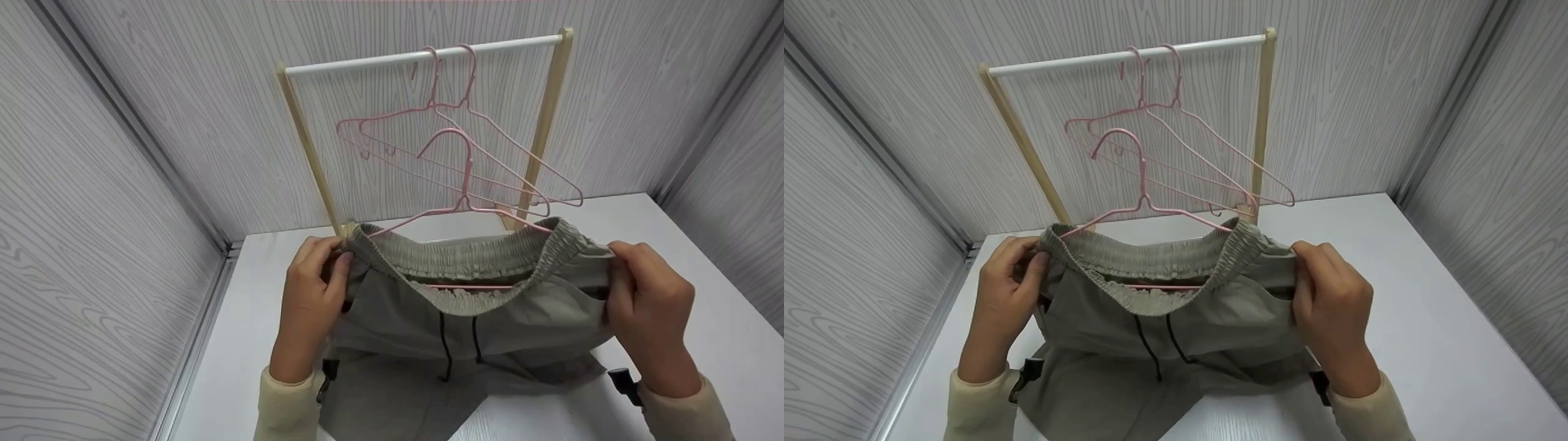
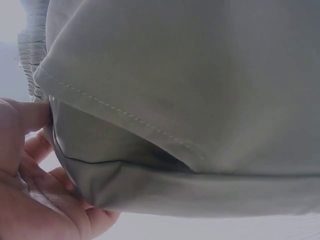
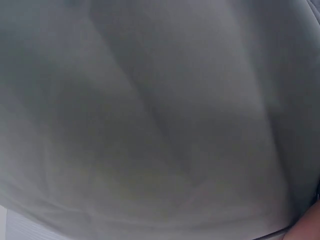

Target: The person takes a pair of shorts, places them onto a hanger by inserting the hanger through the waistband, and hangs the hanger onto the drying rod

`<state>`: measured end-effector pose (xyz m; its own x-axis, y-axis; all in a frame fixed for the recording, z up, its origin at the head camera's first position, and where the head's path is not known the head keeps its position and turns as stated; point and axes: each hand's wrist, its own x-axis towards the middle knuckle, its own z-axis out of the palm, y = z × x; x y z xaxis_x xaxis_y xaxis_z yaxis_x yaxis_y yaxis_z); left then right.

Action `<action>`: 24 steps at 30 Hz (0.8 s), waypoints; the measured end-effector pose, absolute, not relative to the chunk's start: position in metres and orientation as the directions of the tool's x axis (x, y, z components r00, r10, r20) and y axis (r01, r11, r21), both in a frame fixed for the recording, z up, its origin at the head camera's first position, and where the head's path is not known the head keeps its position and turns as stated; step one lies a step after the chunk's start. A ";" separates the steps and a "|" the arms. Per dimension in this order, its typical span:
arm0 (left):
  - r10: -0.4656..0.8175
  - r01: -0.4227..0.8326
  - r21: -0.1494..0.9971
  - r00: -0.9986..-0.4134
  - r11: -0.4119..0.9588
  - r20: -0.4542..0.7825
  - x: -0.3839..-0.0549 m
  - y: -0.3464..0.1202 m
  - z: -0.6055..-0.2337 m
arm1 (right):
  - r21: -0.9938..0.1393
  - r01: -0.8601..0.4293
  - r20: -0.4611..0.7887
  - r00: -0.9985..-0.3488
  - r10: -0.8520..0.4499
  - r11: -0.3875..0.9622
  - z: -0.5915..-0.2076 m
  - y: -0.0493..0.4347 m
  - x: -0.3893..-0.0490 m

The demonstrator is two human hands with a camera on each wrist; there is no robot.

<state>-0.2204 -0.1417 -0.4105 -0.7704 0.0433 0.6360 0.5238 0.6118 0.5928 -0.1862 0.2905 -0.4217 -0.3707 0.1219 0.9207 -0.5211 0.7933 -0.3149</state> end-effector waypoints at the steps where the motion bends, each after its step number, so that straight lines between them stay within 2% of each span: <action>1: 0.042 0.515 0.597 -0.777 0.615 0.628 -0.220 -0.142 -0.411 | -0.313 -0.520 0.922 -0.368 0.123 0.795 -0.421 0.289 -0.186; 8: 0.060 0.445 0.624 -0.841 0.642 0.537 -0.221 -0.144 -0.412 | -0.309 -0.497 0.926 -0.350 0.138 0.811 -0.413 0.291 -0.188; 15: 0.123 0.366 0.640 -0.912 0.676 0.391 -0.224 -0.137 -0.414 | -0.272 -0.439 0.930 -0.349 0.117 0.857 -0.392 0.300 -0.202; 24: 0.202 0.359 0.558 -0.924 0.748 0.324 -0.224 -0.137 -0.421 | -0.274 -0.400 0.919 -0.377 0.115 0.875 -0.364 0.291 -0.232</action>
